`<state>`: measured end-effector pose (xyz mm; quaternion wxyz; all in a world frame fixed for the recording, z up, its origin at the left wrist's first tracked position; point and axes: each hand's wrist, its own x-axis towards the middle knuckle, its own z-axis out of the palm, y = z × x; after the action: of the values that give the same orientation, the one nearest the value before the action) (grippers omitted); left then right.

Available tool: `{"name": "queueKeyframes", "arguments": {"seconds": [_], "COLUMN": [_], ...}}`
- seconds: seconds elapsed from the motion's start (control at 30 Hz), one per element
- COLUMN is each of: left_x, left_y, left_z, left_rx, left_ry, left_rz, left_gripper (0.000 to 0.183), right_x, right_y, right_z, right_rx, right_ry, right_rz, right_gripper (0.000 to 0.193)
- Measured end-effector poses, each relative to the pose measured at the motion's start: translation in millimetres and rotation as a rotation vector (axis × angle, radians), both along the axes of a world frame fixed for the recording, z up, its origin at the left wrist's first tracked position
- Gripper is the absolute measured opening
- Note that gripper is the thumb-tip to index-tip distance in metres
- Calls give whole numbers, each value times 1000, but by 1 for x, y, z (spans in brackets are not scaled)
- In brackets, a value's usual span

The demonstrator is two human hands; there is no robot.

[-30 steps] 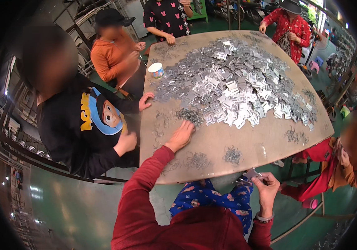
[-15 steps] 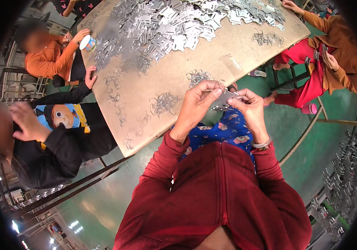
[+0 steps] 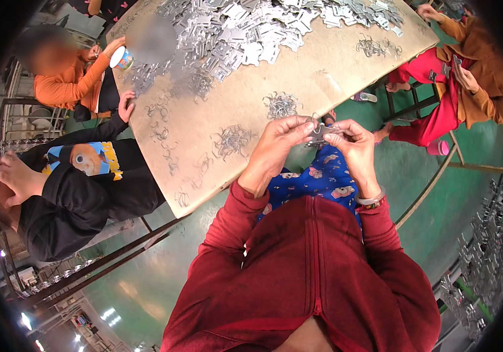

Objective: The person sorts small metal plates and hooks on a table, threading the hooks through holes in the plates and hanging the completed units on a wire rack.

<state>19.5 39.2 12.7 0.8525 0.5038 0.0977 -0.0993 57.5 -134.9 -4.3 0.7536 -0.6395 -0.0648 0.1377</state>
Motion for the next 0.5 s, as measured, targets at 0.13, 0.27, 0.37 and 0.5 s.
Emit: {"name": "queueKeyframes", "arguments": {"seconds": [0.13, 0.27, 0.37, 0.5], "left_x": [4, 5, 1, -10], "left_y": [0, -1, -13, -26], "left_z": [0, -4, -1, 0], "left_rx": [0, -9, 66, 333], "left_ry": [24, 19, -57, -268], "left_rz": [21, 71, 121, 214], "left_gripper": [19, 16, 13, 10], "right_x": [3, 3, 2, 19], "right_y": [2, 3, 2, -21], "right_z": [0, -2, 2, 3], "right_rx": [-30, -122, -217, -155], "right_ry": [-4, -59, -152, -211], "right_rz": [4, -14, -35, 255], "right_gripper": [13, 12, 10, 21]}}
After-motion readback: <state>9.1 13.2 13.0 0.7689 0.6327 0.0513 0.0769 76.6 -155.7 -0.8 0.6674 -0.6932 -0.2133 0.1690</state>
